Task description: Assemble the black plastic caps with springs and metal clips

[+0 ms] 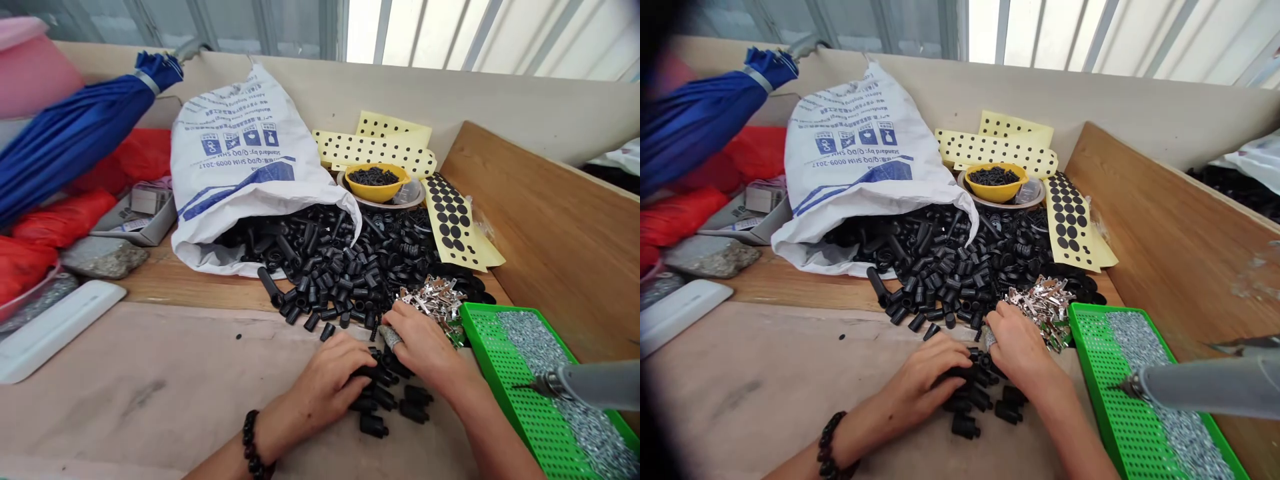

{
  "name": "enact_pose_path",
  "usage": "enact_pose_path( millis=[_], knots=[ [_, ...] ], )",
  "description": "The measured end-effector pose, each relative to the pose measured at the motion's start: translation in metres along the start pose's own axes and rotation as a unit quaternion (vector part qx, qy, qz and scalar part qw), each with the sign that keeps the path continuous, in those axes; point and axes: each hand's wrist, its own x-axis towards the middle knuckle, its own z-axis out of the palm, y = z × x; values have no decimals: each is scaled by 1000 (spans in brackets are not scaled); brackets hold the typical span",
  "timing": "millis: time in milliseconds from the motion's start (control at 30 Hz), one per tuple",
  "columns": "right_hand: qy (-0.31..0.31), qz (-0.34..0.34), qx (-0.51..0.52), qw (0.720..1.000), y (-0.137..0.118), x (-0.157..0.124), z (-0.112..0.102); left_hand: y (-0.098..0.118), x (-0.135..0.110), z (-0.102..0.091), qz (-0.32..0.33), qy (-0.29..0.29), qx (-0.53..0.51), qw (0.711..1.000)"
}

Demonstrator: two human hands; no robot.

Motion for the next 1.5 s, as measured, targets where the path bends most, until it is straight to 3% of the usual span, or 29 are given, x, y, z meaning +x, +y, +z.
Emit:
enact_pose_path(
  millis=[167,267,400,567,667,833,1067,1233,1367,1500],
  knots=[
    [-39,-6,-52,998,-13,15,-3,-9,-4,-22,-93,54,60,992],
    [-44,-9,-56,997,-17,21,-2,-18,-9,-28,-108,71,98,987],
    [-48,7,-70,996,-19,25,-1,-23,-11,-24,-104,46,165,980],
    [-46,26,-76,996,-23,26,2,-22,-5,-14,-89,-20,318,944],
    [-36,39,-77,996,-26,27,6,-22,0,-12,-86,-38,356,930],
    [-22,45,-76,996,-24,29,7,-21,11,-16,-107,-13,338,935],
    [-10,37,-64,997,-11,26,4,-22,27,-17,-93,-47,343,934],
    [-1,37,-72,997,-18,26,9,-28,27,-18,-84,29,230,969],
    [8,42,-62,997,-22,28,13,-25,28,-23,-89,97,138,982],
    [23,49,-35,998,-19,30,14,-20,31,-26,-159,117,29,980]
  ],
)
